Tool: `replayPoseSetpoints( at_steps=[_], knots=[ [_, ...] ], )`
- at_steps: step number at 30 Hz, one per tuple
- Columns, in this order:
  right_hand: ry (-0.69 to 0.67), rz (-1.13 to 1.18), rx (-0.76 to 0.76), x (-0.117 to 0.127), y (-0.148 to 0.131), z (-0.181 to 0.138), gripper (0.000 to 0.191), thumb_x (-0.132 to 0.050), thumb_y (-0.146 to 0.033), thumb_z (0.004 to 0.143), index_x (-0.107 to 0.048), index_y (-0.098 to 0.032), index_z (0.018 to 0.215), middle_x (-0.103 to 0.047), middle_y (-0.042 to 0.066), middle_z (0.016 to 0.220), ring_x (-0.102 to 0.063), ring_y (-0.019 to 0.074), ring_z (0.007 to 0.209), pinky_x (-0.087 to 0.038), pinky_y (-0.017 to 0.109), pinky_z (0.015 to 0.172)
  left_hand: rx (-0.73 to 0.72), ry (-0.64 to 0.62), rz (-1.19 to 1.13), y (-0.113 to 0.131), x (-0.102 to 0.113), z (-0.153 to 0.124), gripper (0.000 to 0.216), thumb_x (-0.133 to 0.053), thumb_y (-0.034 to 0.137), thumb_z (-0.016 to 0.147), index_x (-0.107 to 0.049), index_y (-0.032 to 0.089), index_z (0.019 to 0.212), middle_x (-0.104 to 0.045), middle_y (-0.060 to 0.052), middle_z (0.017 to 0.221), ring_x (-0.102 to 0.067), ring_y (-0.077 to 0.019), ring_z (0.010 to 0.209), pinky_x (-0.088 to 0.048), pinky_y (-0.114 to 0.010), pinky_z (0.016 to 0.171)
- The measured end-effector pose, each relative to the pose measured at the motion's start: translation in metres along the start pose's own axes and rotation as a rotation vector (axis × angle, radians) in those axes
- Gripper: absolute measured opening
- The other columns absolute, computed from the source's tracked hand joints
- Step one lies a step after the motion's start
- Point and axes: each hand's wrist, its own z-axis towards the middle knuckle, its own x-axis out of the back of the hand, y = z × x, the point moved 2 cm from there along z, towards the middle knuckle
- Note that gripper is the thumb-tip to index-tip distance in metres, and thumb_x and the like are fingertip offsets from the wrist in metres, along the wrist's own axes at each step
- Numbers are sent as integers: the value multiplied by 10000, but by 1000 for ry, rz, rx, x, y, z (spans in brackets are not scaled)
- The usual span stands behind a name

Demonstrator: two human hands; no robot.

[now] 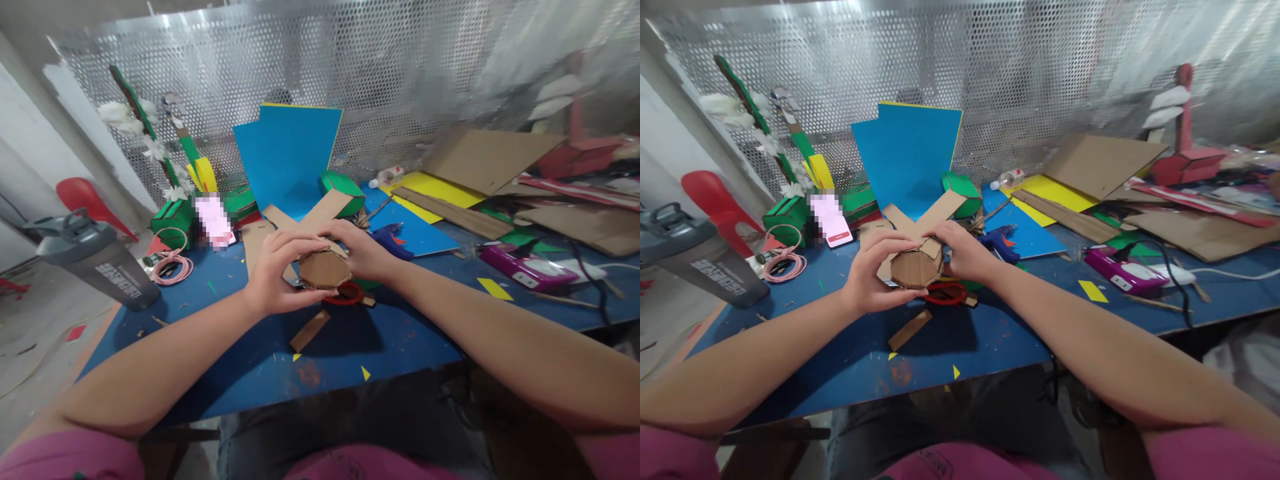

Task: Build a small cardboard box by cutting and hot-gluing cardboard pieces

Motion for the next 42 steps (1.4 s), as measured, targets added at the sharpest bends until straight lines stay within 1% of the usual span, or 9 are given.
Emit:
replayPoseSetpoints(
  at_steps=[12,18,20,24,27,32,36,39,42],
  knots=[
    [53,17,28,3,-1,1,540,-884,-297,773,-706,-275,1282,-780,120,1277,-718,371,1215,-595,546,1062,-11,55,-44,-6,0,0,653,-884,624,892,-657,266,1388,-764,-123,1264,-744,-298,1152,-584,-452,997],
    [235,4,6,23,-2,3,519,-838,-422,871,-658,-275,1335,-731,126,1285,-698,347,1185,-597,505,1025,161,140,-101,-57,24,-8,616,-887,575,895,-610,284,1362,-696,-113,1303,-704,-295,1229,-581,-448,1029],
    [294,35,11,30,-7,4,522,-852,-451,875,-644,-284,1323,-715,116,1273,-692,338,1159,-599,494,1008,240,57,-37,-78,33,-16,559,-879,569,907,-632,274,1312,-689,-133,1346,-668,-320,1343,-569,-484,1084],
    [345,77,68,34,-22,8,443,-856,-448,895,-636,-302,1250,-700,86,1165,-681,317,1062,-603,502,955,343,-84,65,-104,37,-32,626,-913,634,832,-646,237,1235,-714,-157,1322,-708,-350,1294,-563,-585,1136],
    [351,45,124,31,-34,8,557,-915,-532,840,-609,-311,1250,-674,85,1143,-660,331,1071,-592,534,972,371,-136,54,-107,33,-39,628,-912,612,843,-661,236,1280,-739,-157,1342,-721,-348,1291,-569,-581,1140],
    [443,73,113,29,-40,6,755,-978,-606,778,-542,-337,1333,-619,99,1236,-640,327,1120,-598,480,876,415,-142,9,-106,28,-43,694,-894,677,845,-683,236,1338,-747,-159,1373,-710,-351,1329,-546,-577,1183],
    [330,136,155,29,-41,7,905,-968,-736,730,-561,-311,1417,-667,97,1251,-698,300,1101,-625,444,880,400,-152,-17,-105,29,-42,730,-893,710,827,-699,247,1357,-748,-156,1380,-703,-362,1335,-538,-591,1185],
    [250,134,198,30,-46,8,882,-943,-746,759,-603,-284,1430,-720,110,1255,-724,294,1108,-640,423,882,355,-176,-26,-103,29,-39,703,-874,701,851,-700,255,1366,-758,-152,1370,-704,-361,1336,-529,-593,1189],
    [250,99,187,31,-51,8,773,-954,-670,795,-650,-275,1385,-755,116,1243,-732,291,1080,-646,425,871,331,-182,-29,-100,28,-38,668,-860,680,874,-689,260,1365,-752,-155,1378,-701,-357,1338,-528,-592,1188]
  ],
)
